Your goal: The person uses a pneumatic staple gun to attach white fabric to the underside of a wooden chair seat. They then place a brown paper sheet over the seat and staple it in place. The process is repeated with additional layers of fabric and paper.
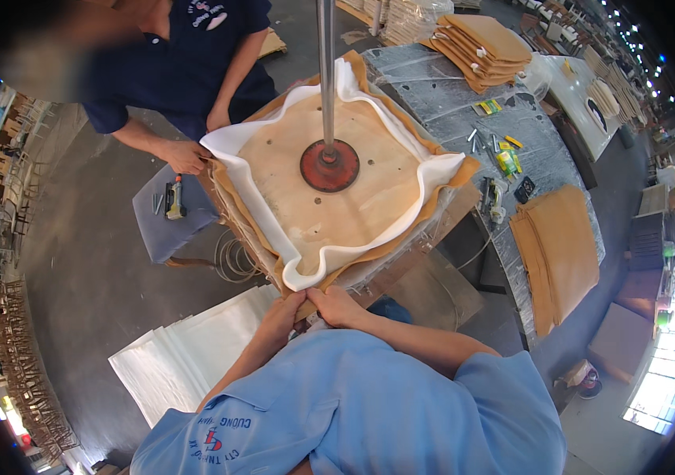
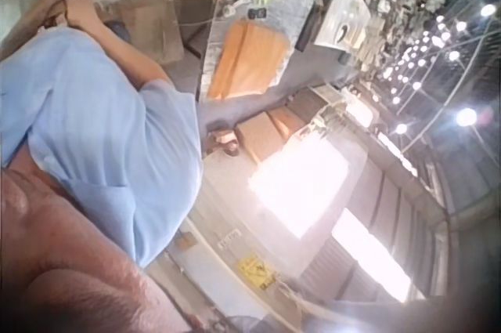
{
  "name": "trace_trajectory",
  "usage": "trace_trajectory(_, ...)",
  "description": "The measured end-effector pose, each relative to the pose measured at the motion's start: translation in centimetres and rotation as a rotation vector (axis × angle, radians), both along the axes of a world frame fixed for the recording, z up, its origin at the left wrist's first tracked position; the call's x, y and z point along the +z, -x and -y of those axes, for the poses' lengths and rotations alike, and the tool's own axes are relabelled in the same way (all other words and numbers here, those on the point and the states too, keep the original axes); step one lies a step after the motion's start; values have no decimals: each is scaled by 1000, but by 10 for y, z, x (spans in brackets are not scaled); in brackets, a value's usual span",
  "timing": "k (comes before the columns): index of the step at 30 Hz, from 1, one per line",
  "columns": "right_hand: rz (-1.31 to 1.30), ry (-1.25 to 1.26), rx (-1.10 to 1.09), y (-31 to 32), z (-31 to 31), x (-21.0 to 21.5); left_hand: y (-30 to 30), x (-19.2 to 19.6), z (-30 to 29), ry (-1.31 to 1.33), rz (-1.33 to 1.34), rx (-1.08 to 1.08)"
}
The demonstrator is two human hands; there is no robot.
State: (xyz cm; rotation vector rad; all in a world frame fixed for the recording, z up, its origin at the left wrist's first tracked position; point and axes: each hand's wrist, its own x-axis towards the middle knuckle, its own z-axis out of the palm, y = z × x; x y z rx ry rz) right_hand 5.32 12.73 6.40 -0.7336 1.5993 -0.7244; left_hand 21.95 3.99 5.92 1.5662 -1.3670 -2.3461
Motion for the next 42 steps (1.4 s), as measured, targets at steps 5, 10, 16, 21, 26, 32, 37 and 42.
trace_trajectory(5, -361, 132, 274, 61, -28, 46, 17, 88, 15, 642, 77, -412)
trace_trajectory(10, -1098, 678, 370, 144, -36, 13, 95, 58, -17, 1198, -187, -643)
trace_trajectory(16, -969, 766, 630, 195, -15, -20, 144, -8, -3, 1384, 208, -818)
trace_trajectory(21, -751, 835, 646, 211, 4, -32, 151, -16, 16, 1351, 161, -953)
trace_trajectory(26, -583, 763, 671, 221, 7, -29, 143, -9, 6, 1343, 162, -891)
trace_trajectory(32, -840, 835, 641, 279, -11, -1, 188, 5, -29, 1330, 246, -835)
trace_trajectory(37, -842, 776, 742, 312, 3, -13, 226, -13, -11, 1378, 223, -819)
trace_trajectory(42, -805, 731, 735, 316, -8, -8, 217, -16, -7, 1455, 131, -805)
